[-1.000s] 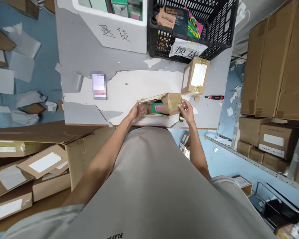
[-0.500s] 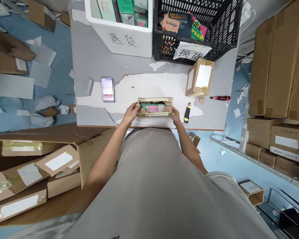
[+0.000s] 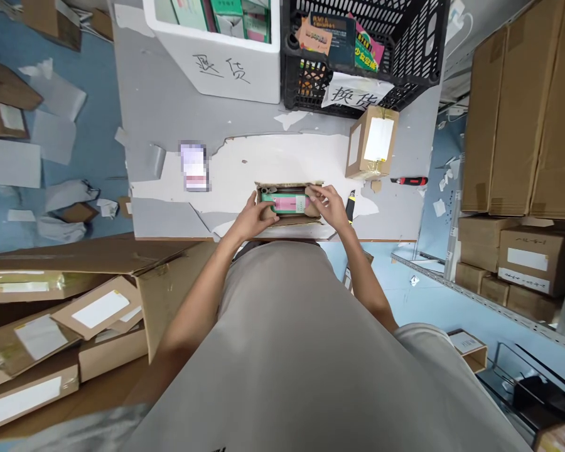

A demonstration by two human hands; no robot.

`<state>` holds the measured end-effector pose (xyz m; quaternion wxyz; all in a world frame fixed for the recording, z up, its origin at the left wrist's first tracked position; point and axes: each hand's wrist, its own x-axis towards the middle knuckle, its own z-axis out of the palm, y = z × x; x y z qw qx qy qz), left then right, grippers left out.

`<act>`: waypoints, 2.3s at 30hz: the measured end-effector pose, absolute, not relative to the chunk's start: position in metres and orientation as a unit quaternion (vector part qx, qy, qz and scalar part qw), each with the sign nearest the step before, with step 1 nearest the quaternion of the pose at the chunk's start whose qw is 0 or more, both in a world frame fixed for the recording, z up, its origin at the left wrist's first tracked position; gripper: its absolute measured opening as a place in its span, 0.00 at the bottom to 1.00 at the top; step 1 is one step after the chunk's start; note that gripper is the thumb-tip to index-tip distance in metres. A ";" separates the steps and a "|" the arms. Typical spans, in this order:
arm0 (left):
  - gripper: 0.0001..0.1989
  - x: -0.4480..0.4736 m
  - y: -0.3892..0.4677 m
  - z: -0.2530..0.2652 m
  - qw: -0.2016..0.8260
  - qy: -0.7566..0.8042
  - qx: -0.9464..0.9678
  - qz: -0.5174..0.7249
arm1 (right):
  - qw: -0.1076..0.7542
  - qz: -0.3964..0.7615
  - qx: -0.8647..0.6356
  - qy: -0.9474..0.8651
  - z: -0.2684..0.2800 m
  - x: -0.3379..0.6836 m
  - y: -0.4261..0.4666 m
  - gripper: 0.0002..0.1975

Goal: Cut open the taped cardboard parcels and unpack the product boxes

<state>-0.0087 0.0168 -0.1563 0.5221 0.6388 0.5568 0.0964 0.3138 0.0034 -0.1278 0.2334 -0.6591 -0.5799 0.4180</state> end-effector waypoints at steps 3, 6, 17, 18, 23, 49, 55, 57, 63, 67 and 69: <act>0.28 -0.006 0.010 -0.150 0.505 0.540 0.667 0.092 | 0.188 0.362 -0.664 -0.627 -0.123 0.305 0.025 0.30; 0.27 -0.001 0.002 -0.138 0.478 0.549 0.678 0.098 | 0.116 0.299 -0.688 -0.651 -0.122 0.292 0.039 0.36; 0.11 -0.026 -0.006 -0.126 0.384 0.647 0.623 0.214 | 0.003 0.225 -0.702 -0.676 -0.118 0.281 0.034 0.47; 0.11 -0.027 -0.007 -0.125 0.372 0.647 0.630 0.214 | 0.005 0.232 -0.701 -0.674 -0.115 0.285 0.031 0.46; 0.13 -0.026 -0.004 -0.123 0.324 0.618 0.688 0.200 | 0.029 0.273 -0.710 -0.648 -0.105 0.305 0.016 0.45; 0.66 -0.002 0.029 -0.087 0.345 0.525 0.777 -0.022 | -0.225 0.220 -0.662 -0.680 -0.053 0.300 0.006 0.23; 0.72 -0.007 0.028 -0.099 0.360 0.517 0.777 0.002 | -0.204 0.229 -0.687 -0.659 -0.052 0.306 0.004 0.27; 0.74 -0.008 0.028 -0.104 0.364 0.512 0.778 0.022 | -0.206 0.231 -0.685 -0.660 -0.047 0.294 0.004 0.28; 0.77 -0.009 0.031 -0.112 0.379 0.501 0.778 0.017 | -0.219 0.231 -0.602 -0.733 -0.053 0.227 0.010 0.25; 0.78 -0.010 0.031 -0.117 0.378 0.496 0.782 0.021 | -0.222 0.236 -0.551 -0.769 -0.081 0.188 0.023 0.19; 0.78 -0.011 0.031 -0.119 0.375 0.494 0.784 0.025 | -0.225 0.238 -0.546 -0.771 -0.095 0.177 0.029 0.19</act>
